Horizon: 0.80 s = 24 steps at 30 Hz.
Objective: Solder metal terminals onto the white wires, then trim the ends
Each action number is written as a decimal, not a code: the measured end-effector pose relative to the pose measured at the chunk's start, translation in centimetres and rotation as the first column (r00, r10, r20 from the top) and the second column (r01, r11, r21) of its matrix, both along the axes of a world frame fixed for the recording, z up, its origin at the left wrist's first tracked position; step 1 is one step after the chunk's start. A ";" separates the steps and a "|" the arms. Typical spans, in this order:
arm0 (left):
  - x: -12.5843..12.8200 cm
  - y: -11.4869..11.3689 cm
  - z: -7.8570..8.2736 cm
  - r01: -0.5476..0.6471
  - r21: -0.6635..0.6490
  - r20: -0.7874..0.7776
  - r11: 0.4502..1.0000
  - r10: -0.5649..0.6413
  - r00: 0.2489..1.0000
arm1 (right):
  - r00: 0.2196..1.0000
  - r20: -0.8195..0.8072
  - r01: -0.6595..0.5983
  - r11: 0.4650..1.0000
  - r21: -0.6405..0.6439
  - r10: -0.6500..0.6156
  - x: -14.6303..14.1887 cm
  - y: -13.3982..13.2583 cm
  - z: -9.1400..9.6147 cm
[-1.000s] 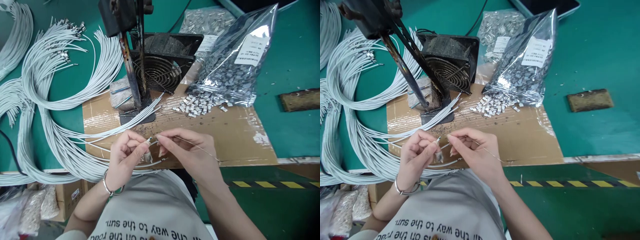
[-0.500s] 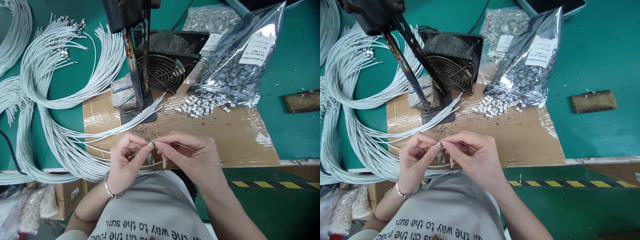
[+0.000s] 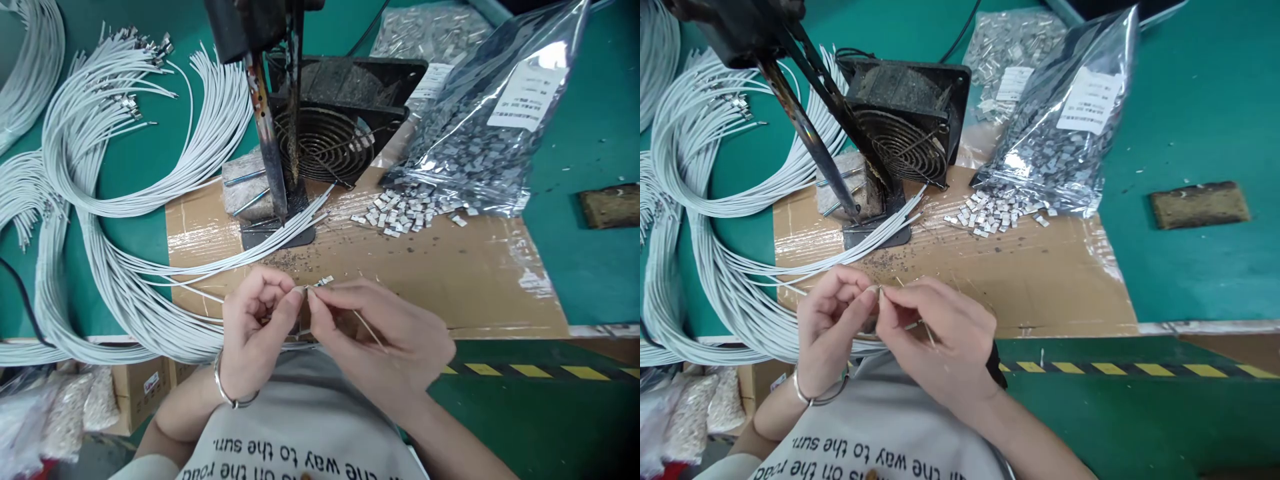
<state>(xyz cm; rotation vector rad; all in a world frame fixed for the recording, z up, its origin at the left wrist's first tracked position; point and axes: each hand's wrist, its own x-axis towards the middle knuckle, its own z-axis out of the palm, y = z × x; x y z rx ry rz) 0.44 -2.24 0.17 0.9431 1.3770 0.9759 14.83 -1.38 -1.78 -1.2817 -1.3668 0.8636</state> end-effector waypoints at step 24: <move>0.0 1.7 0.3 -0.044 -0.043 -0.085 0.998 0.040 0.996 | 0.856 -0.492 -0.375 0.847 -0.376 0.161 2.7 1.6 -0.1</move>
